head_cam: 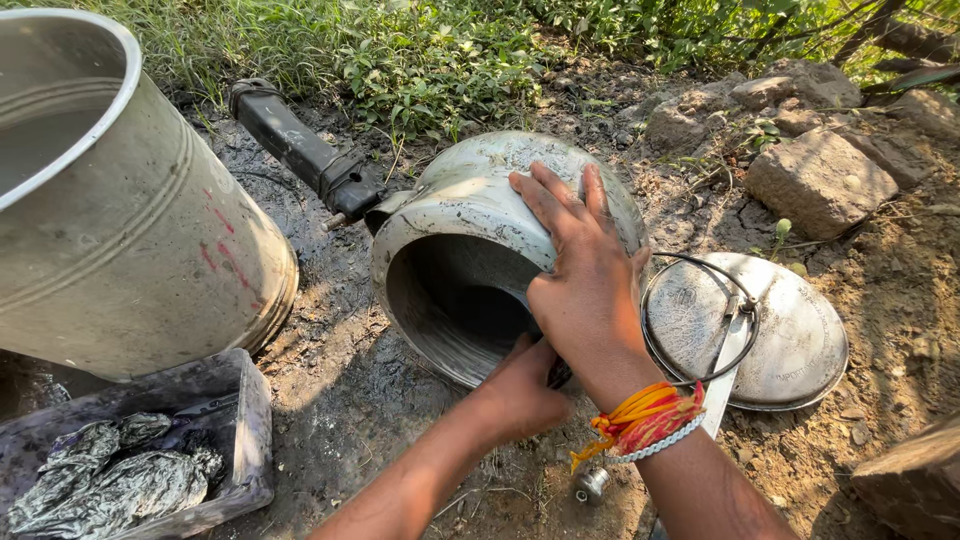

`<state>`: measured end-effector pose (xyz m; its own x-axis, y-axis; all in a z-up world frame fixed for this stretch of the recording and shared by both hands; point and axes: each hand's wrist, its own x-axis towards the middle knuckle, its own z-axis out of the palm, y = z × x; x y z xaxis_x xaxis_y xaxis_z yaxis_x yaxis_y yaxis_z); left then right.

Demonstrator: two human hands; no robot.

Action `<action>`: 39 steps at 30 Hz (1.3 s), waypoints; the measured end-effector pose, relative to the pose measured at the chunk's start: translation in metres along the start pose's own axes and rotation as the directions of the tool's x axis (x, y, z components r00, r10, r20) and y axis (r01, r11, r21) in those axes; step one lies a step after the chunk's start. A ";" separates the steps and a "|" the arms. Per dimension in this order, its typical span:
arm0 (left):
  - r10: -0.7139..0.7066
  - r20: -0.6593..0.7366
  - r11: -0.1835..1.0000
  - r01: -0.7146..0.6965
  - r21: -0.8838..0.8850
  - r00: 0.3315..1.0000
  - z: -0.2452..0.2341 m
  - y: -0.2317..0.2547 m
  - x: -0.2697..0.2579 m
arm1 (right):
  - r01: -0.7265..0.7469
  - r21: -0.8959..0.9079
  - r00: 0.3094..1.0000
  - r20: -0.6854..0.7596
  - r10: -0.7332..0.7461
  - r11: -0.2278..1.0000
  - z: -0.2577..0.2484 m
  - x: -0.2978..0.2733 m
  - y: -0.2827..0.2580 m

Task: The person scrubs the soot-covered interior of a metal cooker pot with their hand, using water, working the inner walls and bottom repeatedly while the pot rests on the ground beside a bucket of water. A lid and a tray with cloths or scrub pads sit nearby as the person continues cleaning.

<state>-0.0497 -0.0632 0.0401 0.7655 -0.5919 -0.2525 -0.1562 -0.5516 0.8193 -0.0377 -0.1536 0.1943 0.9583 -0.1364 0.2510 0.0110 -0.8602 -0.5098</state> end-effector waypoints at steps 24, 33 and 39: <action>-0.010 -0.091 0.999 0.013 0.039 0.996 0.005 0.017 -0.016 | 0.106 0.025 0.992 -0.075 -0.103 0.994 0.008 0.005 0.005; 0.048 0.030 0.672 -0.054 0.739 0.998 -0.053 -0.032 -0.034 | 0.104 0.053 0.991 -0.094 -0.099 0.993 0.004 0.006 0.001; 0.156 0.046 -0.030 -0.041 0.999 0.987 -0.105 -0.069 -0.007 | -0.035 0.020 0.998 -0.054 0.036 0.999 0.010 0.008 -0.001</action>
<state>0.0212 0.0401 0.0394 0.7026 -0.6967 -0.1450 -0.6503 -0.5458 -0.5283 -0.0273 -0.1492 0.1889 0.9414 -0.1936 0.2760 -0.0170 -0.8449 -0.5347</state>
